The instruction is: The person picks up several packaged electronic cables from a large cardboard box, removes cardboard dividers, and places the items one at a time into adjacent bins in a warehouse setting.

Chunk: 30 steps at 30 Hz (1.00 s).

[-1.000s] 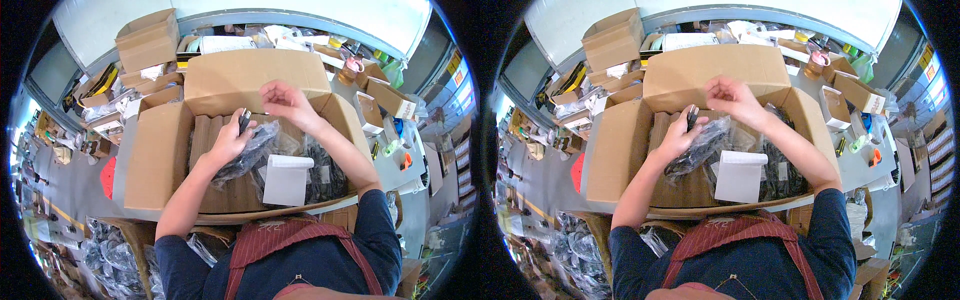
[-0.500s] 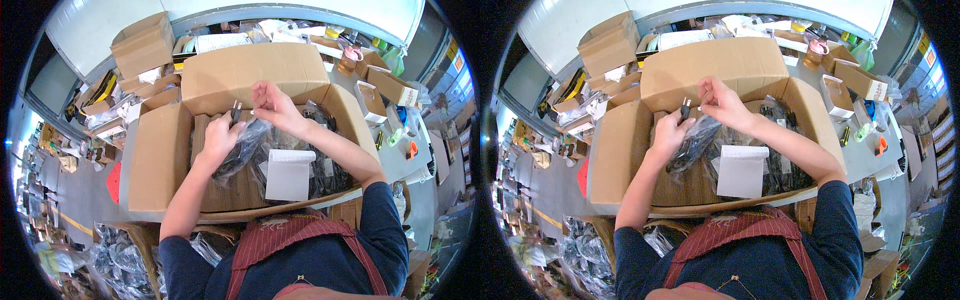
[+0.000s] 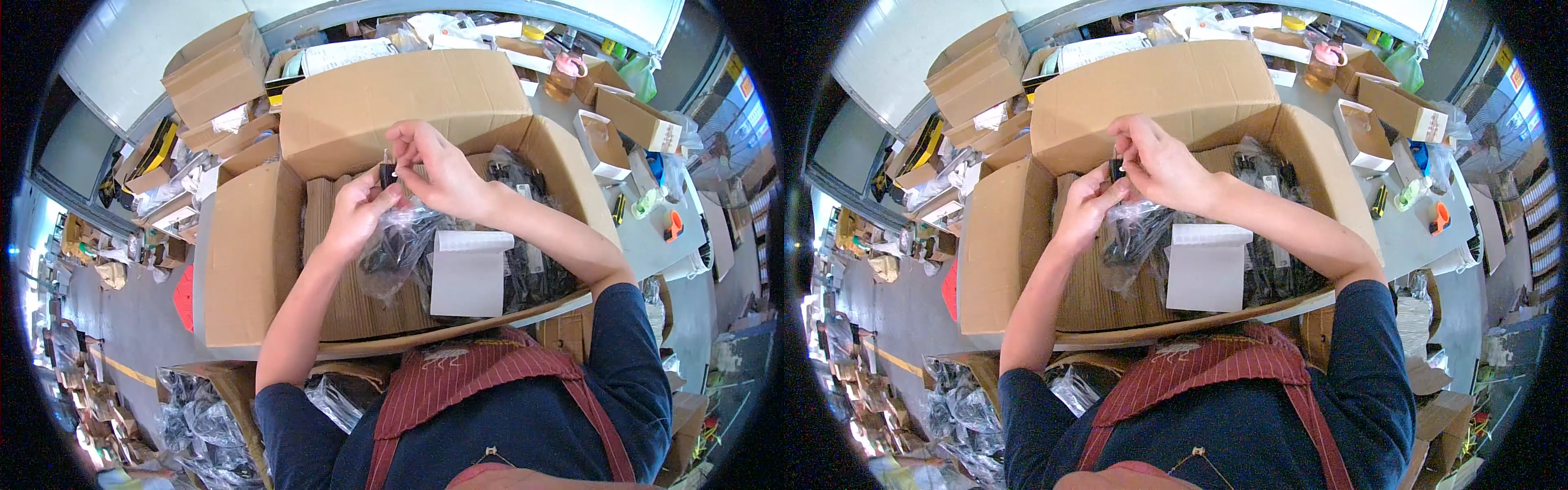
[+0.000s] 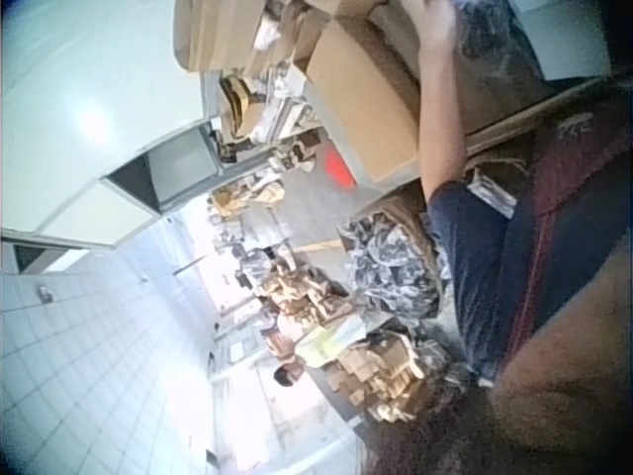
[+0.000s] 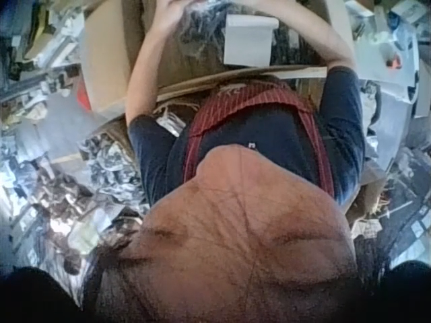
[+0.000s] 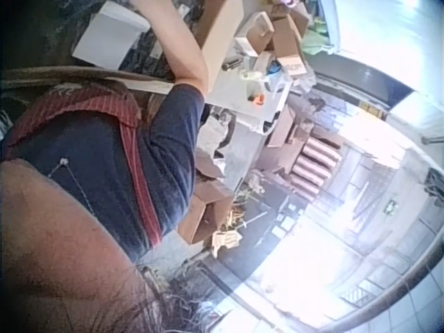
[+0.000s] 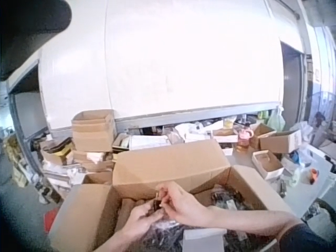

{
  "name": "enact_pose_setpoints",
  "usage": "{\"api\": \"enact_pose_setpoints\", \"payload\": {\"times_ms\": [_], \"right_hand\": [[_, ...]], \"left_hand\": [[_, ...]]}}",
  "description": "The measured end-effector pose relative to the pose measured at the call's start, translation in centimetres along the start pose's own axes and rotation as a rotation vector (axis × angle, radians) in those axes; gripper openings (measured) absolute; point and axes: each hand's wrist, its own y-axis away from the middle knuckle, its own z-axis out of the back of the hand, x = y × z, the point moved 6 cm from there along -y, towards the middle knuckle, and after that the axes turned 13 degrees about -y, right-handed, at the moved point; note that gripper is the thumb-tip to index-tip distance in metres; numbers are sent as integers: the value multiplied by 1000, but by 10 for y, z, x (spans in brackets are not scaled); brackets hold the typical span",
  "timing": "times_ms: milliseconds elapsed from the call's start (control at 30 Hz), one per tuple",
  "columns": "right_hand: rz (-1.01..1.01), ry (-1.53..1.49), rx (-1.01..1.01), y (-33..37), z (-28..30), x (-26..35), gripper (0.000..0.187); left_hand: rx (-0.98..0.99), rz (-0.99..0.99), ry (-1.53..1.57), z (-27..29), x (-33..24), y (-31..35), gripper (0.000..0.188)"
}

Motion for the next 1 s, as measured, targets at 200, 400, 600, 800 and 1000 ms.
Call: {"api": "enact_pose_setpoints", "payload": {"times_ms": [200, 400, 600, 800, 1000], "right_hand": [[84, 206, 34, 3, -7, 10, 47], [88, 289, 58, 5, -11, 18, 55], [166, 386, 30, 7, -13, 21, 42], [177, 528, 121, 8, -18, 29, 53], [-304, 446, 231, -11, 22, 0, 54]], "left_hand": [[-57, 1, -103, -1, -4, 2, 31], [-119, -10, -253, 1, 9, 0, 31], [-149, -56, -251, 2, 16, -2, 29], [-68, -5, -218, -6, 10, 2, 30], [100, 59, -143, -13, -5, 7, 26]]}}
